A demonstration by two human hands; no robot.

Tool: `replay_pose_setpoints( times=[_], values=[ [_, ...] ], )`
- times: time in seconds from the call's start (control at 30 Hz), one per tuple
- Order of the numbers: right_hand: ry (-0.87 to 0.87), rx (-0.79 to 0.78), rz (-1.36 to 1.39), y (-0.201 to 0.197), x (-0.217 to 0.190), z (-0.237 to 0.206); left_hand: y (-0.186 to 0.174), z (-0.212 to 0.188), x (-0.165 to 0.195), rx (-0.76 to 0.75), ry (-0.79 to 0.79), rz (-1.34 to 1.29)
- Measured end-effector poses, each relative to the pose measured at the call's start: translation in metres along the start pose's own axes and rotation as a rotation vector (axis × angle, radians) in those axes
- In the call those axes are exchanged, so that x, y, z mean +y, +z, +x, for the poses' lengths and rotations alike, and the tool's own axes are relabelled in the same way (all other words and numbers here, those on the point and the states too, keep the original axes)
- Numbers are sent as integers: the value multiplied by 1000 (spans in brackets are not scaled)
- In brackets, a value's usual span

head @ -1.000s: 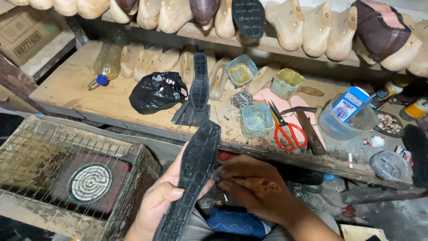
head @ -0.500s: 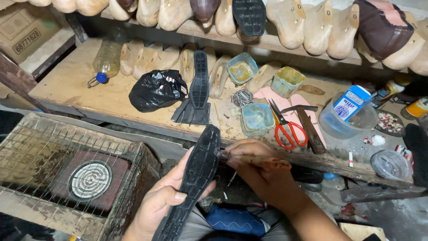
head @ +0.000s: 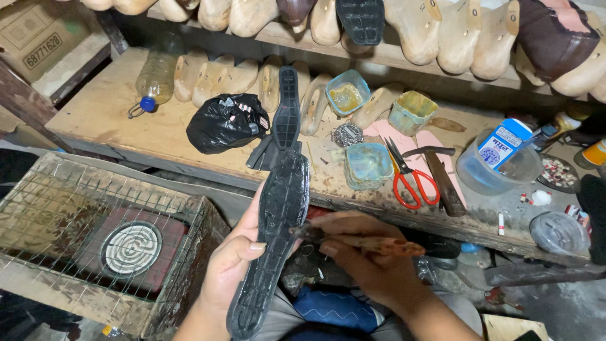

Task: The person applies a viscous substance to the edges of a brown shoe upper using a brush, then places the upper on a shelf. The person then applies the same substance to the bottom of a black shoe sole and places it on the shelf. The person repeats the application on another black sole.

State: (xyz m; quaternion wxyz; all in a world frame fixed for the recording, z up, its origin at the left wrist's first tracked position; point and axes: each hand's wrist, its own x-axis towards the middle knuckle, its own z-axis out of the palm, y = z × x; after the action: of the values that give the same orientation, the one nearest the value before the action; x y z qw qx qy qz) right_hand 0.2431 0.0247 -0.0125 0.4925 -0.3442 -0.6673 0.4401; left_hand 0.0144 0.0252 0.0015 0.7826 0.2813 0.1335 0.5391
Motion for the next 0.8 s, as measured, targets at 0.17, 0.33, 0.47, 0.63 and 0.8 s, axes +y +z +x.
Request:
replay_pose_setpoints(
  times=[0.17,0.33,0.47,0.63,0.8],
  values=[
    [-49,-8,2,9,-1,0,1,3,5,-19,34,12],
    [-154,53,-172,6,-4,3,6,3,5,-40,27,-21],
    [-112,-75,-69,17,-9,0,4,9,6,24,88,34],
    [-136,-73,-199,11,-17,-3,0,18,6,-7,92,86],
    [-124,-35,36,18,-18,-1,4,26,7,-44,134,29]
  ],
)
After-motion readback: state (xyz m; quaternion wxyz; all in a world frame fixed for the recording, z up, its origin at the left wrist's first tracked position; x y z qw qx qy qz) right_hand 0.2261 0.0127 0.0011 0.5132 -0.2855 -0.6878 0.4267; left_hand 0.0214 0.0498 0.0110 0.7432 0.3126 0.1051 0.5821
